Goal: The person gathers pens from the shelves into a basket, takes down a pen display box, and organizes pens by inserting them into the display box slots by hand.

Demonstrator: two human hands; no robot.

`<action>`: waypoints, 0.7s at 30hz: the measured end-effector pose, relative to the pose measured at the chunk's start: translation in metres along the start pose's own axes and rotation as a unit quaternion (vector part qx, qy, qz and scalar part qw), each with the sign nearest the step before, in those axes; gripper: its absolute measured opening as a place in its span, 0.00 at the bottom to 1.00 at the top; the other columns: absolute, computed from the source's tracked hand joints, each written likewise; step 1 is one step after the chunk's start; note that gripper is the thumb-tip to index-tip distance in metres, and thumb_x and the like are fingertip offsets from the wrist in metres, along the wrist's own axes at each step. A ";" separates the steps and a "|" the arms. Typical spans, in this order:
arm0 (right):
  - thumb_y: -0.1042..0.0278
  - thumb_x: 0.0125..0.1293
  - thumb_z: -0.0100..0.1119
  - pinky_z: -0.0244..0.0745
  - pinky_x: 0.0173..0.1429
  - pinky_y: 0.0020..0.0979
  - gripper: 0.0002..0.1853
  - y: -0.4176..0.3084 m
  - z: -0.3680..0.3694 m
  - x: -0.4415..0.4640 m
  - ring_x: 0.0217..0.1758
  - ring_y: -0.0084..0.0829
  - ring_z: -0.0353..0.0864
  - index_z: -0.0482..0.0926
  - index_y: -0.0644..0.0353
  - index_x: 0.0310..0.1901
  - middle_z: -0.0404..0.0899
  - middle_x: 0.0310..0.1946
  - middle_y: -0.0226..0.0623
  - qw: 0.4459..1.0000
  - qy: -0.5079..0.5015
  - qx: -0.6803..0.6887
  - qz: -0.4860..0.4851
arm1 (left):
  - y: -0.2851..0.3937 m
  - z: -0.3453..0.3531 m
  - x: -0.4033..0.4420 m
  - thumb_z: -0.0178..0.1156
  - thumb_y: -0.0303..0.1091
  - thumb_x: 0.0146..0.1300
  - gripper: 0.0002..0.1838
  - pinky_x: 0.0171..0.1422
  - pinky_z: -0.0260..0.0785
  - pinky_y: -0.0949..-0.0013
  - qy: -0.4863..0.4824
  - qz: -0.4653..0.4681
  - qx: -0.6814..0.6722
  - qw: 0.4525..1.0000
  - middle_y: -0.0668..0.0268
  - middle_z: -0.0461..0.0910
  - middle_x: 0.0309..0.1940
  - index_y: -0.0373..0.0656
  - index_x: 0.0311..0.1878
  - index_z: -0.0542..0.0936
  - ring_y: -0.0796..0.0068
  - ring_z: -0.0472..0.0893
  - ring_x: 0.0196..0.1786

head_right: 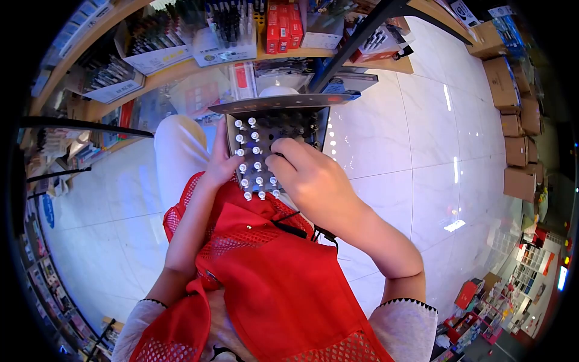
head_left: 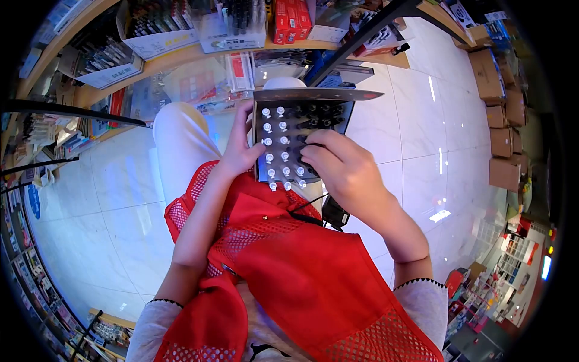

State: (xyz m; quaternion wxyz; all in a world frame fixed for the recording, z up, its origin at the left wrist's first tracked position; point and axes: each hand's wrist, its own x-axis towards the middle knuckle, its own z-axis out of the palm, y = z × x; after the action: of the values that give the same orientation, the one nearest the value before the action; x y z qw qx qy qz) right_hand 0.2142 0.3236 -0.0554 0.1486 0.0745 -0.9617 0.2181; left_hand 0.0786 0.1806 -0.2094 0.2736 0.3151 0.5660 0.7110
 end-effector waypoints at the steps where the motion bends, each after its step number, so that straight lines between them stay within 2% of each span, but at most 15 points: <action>1: 0.79 0.46 0.58 0.76 0.36 0.32 0.10 0.001 0.003 0.001 0.35 0.38 0.78 0.76 0.65 0.34 0.74 0.37 0.40 1.000 0.011 0.001 0.000 | -0.001 0.000 0.000 0.52 0.23 0.39 0.40 0.70 0.50 0.55 0.000 -0.003 0.006 1.000 0.58 0.60 0.58 0.41 0.63 0.56 0.63 0.58 0.66; 3: 0.80 0.47 0.61 0.76 0.35 0.32 0.08 0.002 0.006 0.003 0.33 0.37 0.79 0.77 0.67 0.31 0.76 0.35 0.41 0.999 0.033 0.005 0.002 | -0.003 -0.001 0.000 0.52 0.23 0.39 0.40 0.70 0.50 0.55 -0.001 -0.010 0.016 1.000 0.57 0.60 0.58 0.40 0.63 0.56 0.62 0.59 0.66; 9: 0.80 0.46 0.62 0.77 0.35 0.31 0.08 0.002 0.003 0.004 0.33 0.38 0.79 0.77 0.67 0.31 0.76 0.35 0.42 0.999 0.035 0.023 -0.010 | -0.002 0.000 0.002 0.51 0.23 0.39 0.40 0.69 0.51 0.56 0.000 0.004 0.026 1.000 0.56 0.60 0.58 0.39 0.63 0.55 0.62 0.60 0.65; 12: 0.78 0.47 0.55 0.76 0.40 0.32 0.10 0.003 0.002 -0.001 0.39 0.38 0.78 0.75 0.66 0.35 0.73 0.39 0.40 1.000 -0.001 0.012 -0.019 | -0.001 0.000 0.001 0.51 0.23 0.39 0.40 0.69 0.52 0.57 0.008 -0.011 0.017 1.000 0.55 0.60 0.58 0.39 0.63 0.54 0.62 0.60 0.65; 21: 0.78 0.45 0.56 0.76 0.41 0.32 0.12 0.006 0.004 -0.002 0.38 0.38 0.77 0.75 0.68 0.36 0.73 0.40 0.42 0.999 0.003 -0.038 -0.026 | 0.000 0.000 0.001 0.51 0.23 0.40 0.40 0.68 0.53 0.58 0.011 -0.010 0.011 1.000 0.56 0.60 0.58 0.38 0.63 0.54 0.63 0.62 0.63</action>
State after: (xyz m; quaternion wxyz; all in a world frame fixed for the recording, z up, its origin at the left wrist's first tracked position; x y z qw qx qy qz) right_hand 0.2139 0.3273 -0.0625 0.1598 0.0928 -0.9666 0.1776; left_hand 0.0785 0.1811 -0.2089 0.2712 0.3045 0.5798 0.7054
